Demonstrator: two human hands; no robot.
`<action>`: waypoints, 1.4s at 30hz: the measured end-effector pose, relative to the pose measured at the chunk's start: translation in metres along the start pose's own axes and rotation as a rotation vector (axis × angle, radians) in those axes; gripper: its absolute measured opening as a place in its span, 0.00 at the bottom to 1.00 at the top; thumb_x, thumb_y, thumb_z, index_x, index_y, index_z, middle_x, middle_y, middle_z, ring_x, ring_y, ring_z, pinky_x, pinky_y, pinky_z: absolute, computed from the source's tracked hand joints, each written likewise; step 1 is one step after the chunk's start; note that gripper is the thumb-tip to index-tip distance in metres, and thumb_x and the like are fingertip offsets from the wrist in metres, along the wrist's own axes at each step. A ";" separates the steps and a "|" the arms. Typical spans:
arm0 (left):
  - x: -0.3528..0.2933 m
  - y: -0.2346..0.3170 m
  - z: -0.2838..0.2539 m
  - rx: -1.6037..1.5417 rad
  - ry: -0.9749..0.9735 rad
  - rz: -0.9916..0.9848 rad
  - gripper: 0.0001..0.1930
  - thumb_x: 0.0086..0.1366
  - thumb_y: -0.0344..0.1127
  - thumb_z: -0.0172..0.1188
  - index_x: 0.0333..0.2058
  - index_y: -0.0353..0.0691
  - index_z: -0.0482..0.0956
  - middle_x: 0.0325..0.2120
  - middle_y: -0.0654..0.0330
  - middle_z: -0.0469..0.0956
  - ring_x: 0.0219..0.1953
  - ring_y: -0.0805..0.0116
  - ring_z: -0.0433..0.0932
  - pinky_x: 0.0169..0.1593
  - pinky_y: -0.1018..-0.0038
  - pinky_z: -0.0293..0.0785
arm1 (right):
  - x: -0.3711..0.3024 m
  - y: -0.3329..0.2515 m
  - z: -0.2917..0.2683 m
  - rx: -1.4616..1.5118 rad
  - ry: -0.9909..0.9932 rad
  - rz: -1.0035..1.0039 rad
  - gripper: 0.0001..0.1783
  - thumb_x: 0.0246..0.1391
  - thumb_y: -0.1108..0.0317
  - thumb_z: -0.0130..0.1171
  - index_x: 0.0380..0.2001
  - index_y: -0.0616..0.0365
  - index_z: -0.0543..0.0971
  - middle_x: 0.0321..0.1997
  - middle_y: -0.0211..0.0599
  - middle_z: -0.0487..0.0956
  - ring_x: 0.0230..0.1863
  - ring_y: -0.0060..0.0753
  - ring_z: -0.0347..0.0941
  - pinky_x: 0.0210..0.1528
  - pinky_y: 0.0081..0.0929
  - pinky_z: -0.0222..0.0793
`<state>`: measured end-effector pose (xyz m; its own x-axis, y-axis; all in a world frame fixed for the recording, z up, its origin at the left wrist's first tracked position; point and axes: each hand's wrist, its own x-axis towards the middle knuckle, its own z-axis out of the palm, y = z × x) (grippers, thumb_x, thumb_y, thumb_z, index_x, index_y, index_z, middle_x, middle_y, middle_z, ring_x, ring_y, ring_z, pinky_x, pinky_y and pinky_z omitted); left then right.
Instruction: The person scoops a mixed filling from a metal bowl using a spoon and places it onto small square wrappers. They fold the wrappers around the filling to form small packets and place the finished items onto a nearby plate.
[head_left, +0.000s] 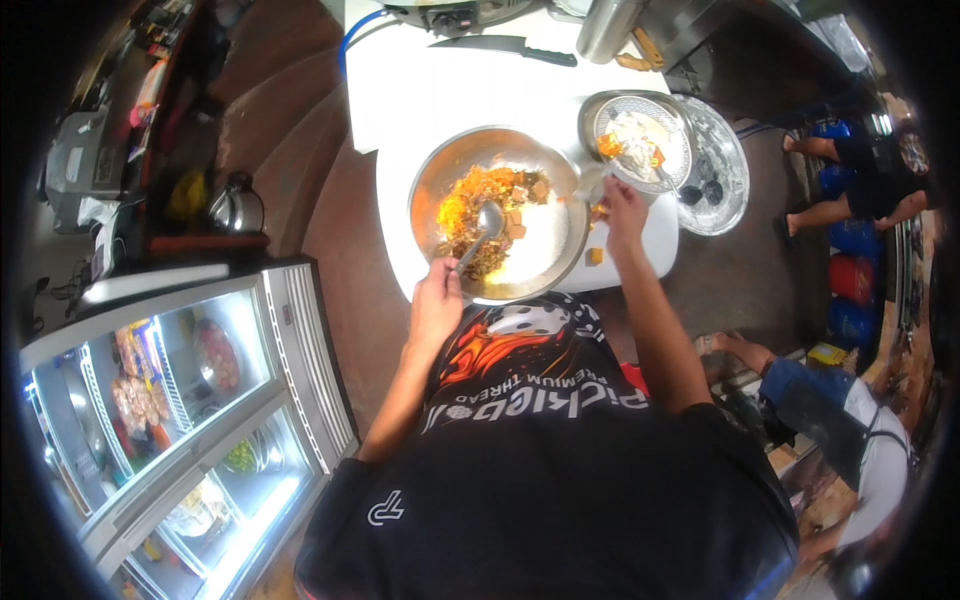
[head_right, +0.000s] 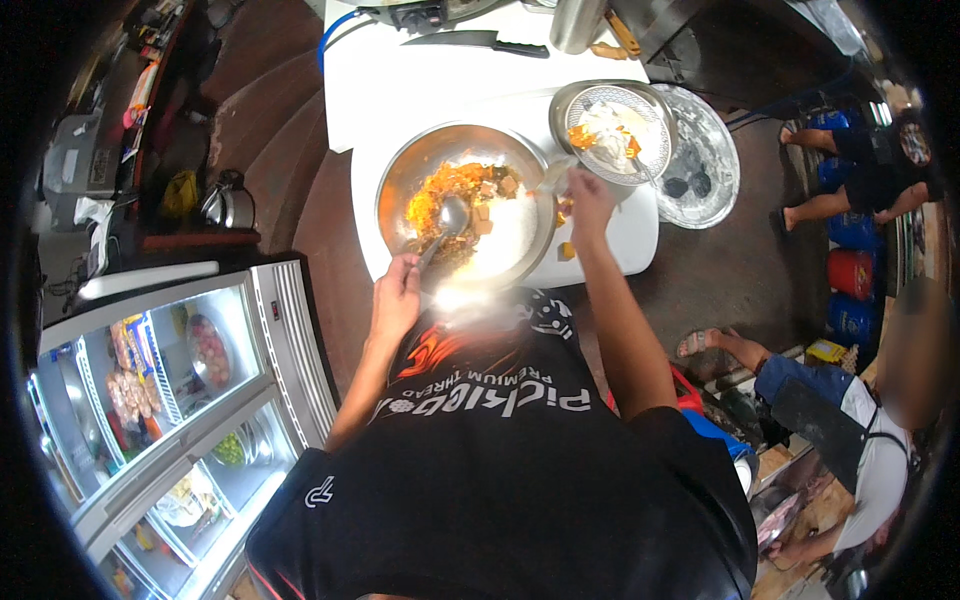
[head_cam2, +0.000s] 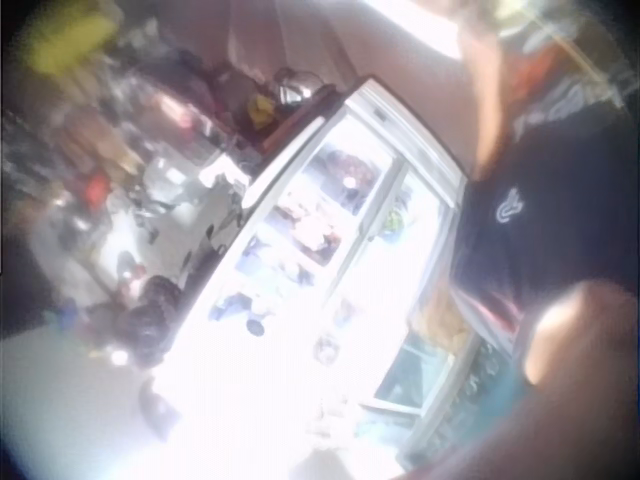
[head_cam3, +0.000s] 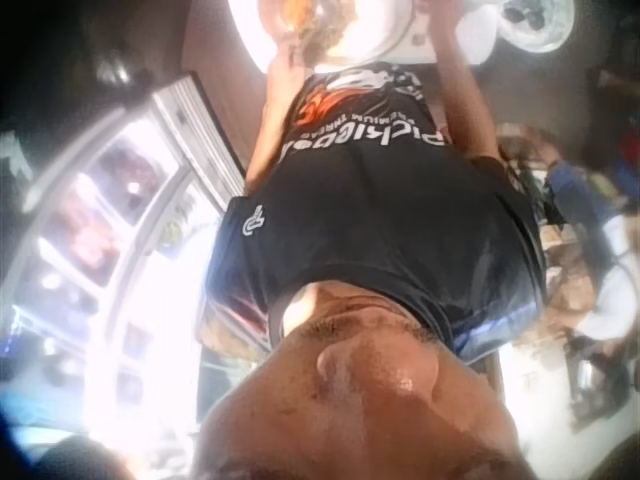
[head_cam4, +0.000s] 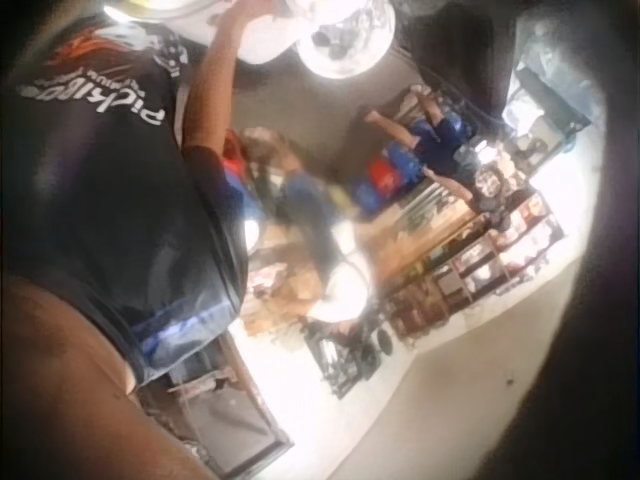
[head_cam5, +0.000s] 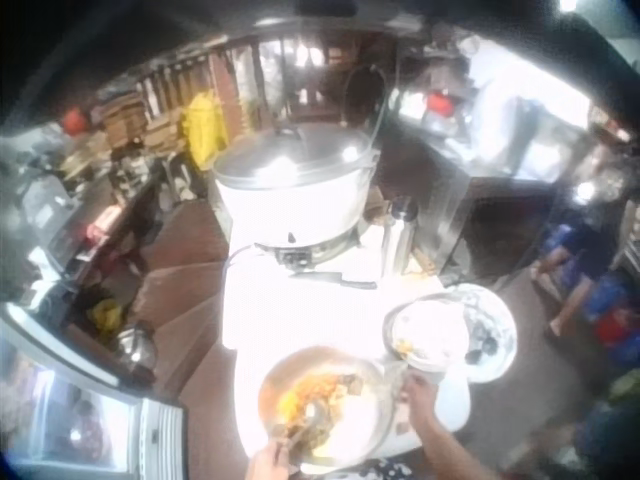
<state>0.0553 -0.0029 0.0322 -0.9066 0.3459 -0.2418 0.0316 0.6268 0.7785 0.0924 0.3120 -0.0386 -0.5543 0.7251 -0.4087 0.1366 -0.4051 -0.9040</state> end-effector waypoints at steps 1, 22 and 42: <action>0.000 0.006 -0.006 0.005 -0.038 -0.063 0.10 0.65 0.32 0.48 0.43 0.38 0.72 0.27 0.46 0.78 0.31 0.47 0.79 0.36 0.60 0.72 | 0.017 -0.010 -0.007 0.010 0.061 0.017 0.12 0.54 0.63 0.62 0.37 0.60 0.77 0.28 0.28 0.74 0.27 0.21 0.70 0.26 0.25 0.73; 0.034 -0.012 0.004 0.506 -0.068 0.012 0.17 0.56 0.35 0.55 0.45 0.40 0.70 0.41 0.45 0.75 0.40 0.43 0.77 0.43 0.52 0.72 | -0.028 0.060 -0.079 -1.214 -0.160 -0.320 0.23 0.40 0.56 0.66 0.37 0.60 0.80 0.31 0.45 0.81 0.34 0.47 0.78 0.40 0.36 0.73; 0.019 0.106 0.009 -0.225 -0.057 0.481 0.10 0.56 0.30 0.64 0.38 0.38 0.81 0.30 0.55 0.81 0.27 0.66 0.81 0.26 0.75 0.74 | -0.097 -0.021 0.020 0.572 -0.857 0.232 0.19 0.53 0.76 0.59 0.50 0.61 0.75 0.44 0.38 0.79 0.44 0.33 0.76 0.44 0.33 0.77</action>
<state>0.0455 0.0764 0.1049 -0.7876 0.5985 0.1465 0.3408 0.2251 0.9128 0.1270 0.2395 0.0223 -0.9893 0.0507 -0.1370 0.0300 -0.8475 -0.5299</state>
